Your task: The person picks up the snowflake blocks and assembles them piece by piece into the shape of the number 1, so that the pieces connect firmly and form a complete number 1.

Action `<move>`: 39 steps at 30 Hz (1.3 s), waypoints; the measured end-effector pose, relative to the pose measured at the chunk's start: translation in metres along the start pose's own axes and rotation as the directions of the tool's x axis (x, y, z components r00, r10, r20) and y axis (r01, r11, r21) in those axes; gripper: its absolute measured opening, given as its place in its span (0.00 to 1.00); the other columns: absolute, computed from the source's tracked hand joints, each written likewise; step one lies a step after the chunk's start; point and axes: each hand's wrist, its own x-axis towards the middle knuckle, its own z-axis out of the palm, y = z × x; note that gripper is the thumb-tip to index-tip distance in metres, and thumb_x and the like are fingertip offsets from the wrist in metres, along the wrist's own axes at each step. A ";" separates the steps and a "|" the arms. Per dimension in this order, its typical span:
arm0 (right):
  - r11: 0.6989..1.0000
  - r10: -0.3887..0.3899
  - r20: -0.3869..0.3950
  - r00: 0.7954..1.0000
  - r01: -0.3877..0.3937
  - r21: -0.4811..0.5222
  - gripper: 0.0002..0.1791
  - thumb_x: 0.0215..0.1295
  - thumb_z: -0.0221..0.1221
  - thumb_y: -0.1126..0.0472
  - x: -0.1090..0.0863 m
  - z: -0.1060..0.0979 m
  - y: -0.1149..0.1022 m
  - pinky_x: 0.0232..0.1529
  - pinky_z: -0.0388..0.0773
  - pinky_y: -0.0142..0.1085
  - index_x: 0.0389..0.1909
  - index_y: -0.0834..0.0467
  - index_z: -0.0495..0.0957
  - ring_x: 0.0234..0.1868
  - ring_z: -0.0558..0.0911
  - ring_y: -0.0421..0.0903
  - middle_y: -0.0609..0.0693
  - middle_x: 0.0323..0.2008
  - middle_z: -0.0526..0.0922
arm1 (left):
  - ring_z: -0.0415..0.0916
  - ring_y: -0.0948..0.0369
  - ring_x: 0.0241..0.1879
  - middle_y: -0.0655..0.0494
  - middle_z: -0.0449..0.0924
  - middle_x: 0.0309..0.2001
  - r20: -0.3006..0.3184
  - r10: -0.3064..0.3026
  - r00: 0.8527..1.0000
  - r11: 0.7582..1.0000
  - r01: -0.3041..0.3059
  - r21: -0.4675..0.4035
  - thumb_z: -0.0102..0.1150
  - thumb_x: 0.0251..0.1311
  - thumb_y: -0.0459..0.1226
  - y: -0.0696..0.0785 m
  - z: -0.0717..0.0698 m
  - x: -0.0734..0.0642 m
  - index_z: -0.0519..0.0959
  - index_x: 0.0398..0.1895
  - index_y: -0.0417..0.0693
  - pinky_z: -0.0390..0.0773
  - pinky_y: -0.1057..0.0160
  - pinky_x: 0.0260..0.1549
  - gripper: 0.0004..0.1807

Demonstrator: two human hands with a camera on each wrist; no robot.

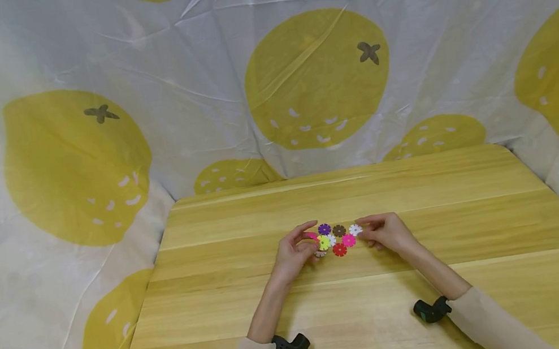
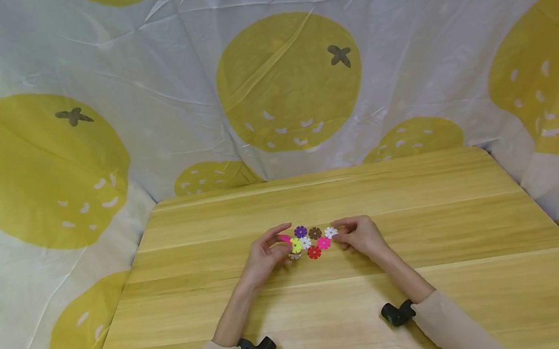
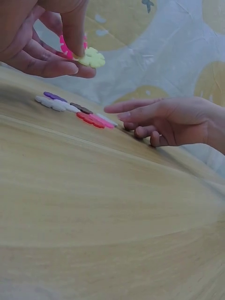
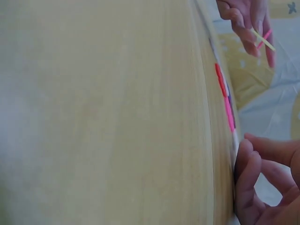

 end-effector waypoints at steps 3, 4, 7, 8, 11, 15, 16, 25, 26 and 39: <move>1.000 0.012 0.004 1.000 -0.012 -0.017 0.21 0.66 0.68 0.68 0.003 0.001 0.000 0.21 0.77 0.29 0.59 0.67 0.82 0.22 0.82 0.41 0.55 0.27 0.86 | 0.81 0.61 0.31 0.49 0.78 0.45 0.016 0.008 1.000 1.000 -0.009 0.016 0.59 0.67 0.22 -0.001 0.000 -0.001 0.76 0.67 0.38 0.84 0.66 0.32 0.25; 1.000 0.014 0.003 1.000 -0.014 -0.026 0.21 0.66 0.68 0.68 0.004 0.001 0.001 0.20 0.77 0.29 0.59 0.67 0.82 0.21 0.82 0.41 0.55 0.27 0.86 | 0.81 0.61 0.31 0.48 0.78 0.44 0.021 0.011 1.000 1.000 -0.011 0.026 0.59 0.68 0.23 0.000 0.000 -0.001 0.76 0.67 0.36 0.84 0.66 0.32 0.24; 0.998 0.003 -0.004 1.000 -0.003 -0.059 0.20 0.65 0.68 0.69 0.005 0.002 0.001 0.19 0.76 0.30 0.58 0.67 0.83 0.20 0.81 0.41 0.55 0.26 0.86 | 0.81 0.61 0.30 0.46 0.79 0.44 0.028 0.018 0.999 0.999 -0.019 0.043 0.59 0.68 0.23 0.000 0.001 -0.001 0.77 0.64 0.32 0.84 0.65 0.33 0.21; 0.997 -0.004 -0.006 1.000 0.004 -0.071 0.20 0.65 0.68 0.70 0.006 0.003 0.001 0.19 0.76 0.30 0.58 0.67 0.83 0.19 0.81 0.41 0.55 0.26 0.86 | 0.81 0.61 0.31 0.45 0.79 0.44 0.028 0.018 0.999 0.999 -0.019 0.044 0.59 0.68 0.23 0.000 0.001 -0.001 0.77 0.63 0.31 0.84 0.65 0.33 0.20; 0.994 -0.021 -0.017 1.000 0.019 -0.105 0.18 0.62 0.70 0.70 0.006 0.004 0.000 0.19 0.77 0.31 0.54 0.68 0.84 0.19 0.81 0.41 0.55 0.26 0.85 | 0.81 0.62 0.32 0.43 0.79 0.46 0.031 0.022 0.999 0.999 -0.024 0.048 0.59 0.68 0.23 0.001 0.002 -0.002 0.78 0.61 0.31 0.84 0.64 0.36 0.19; 0.990 -0.007 -0.048 0.999 0.001 -0.139 0.16 0.57 0.73 0.70 0.004 0.006 -0.001 0.21 0.79 0.32 0.47 0.67 0.84 0.23 0.80 0.41 0.52 0.29 0.82 | 0.82 0.62 0.34 0.40 0.80 0.48 0.044 0.031 0.999 0.998 -0.034 0.055 0.60 0.68 0.24 0.002 0.004 -0.002 0.78 0.61 0.31 0.85 0.63 0.38 0.18; 0.989 -0.003 -0.052 0.999 -0.004 -0.148 0.16 0.57 0.74 0.69 0.004 0.006 -0.001 0.22 0.79 0.33 0.45 0.66 0.83 0.24 0.80 0.41 0.52 0.30 0.81 | 0.82 0.62 0.34 0.39 0.80 0.49 0.049 0.035 0.998 0.998 -0.038 0.054 0.60 0.68 0.24 0.002 0.004 -0.002 0.78 0.60 0.31 0.85 0.63 0.38 0.18; 1.000 -0.001 0.071 0.997 0.001 -0.003 0.14 0.69 0.64 0.70 -0.010 0.002 0.000 0.32 0.87 0.34 0.50 0.72 0.74 0.31 0.87 0.45 0.58 0.33 0.85 | 0.84 0.60 0.38 0.40 0.83 0.47 0.060 0.020 0.998 0.995 -0.026 0.096 0.64 0.65 0.24 0.005 0.008 -0.003 0.81 0.55 0.33 0.87 0.59 0.43 0.15; 0.999 -0.009 0.101 0.995 0.005 0.035 0.15 0.70 0.63 0.71 -0.012 0.002 0.000 0.34 0.87 0.35 0.52 0.74 0.74 0.31 0.88 0.45 0.60 0.33 0.86 | 0.85 0.59 0.38 0.41 0.84 0.45 0.059 0.015 0.998 0.995 -0.021 0.100 0.64 0.65 0.24 0.005 0.009 -0.003 0.82 0.54 0.33 0.87 0.57 0.44 0.14; 0.943 -0.120 0.248 0.961 0.033 0.331 0.25 0.70 0.63 0.69 -0.032 0.010 -0.003 0.48 0.87 0.41 0.64 0.77 0.73 0.44 0.91 0.46 0.56 0.43 0.91 | 0.84 0.57 0.37 0.39 0.85 0.44 0.068 0.052 0.996 0.990 -0.060 0.127 0.66 0.65 0.26 0.007 0.010 -0.003 0.84 0.52 0.35 0.82 0.64 0.37 0.13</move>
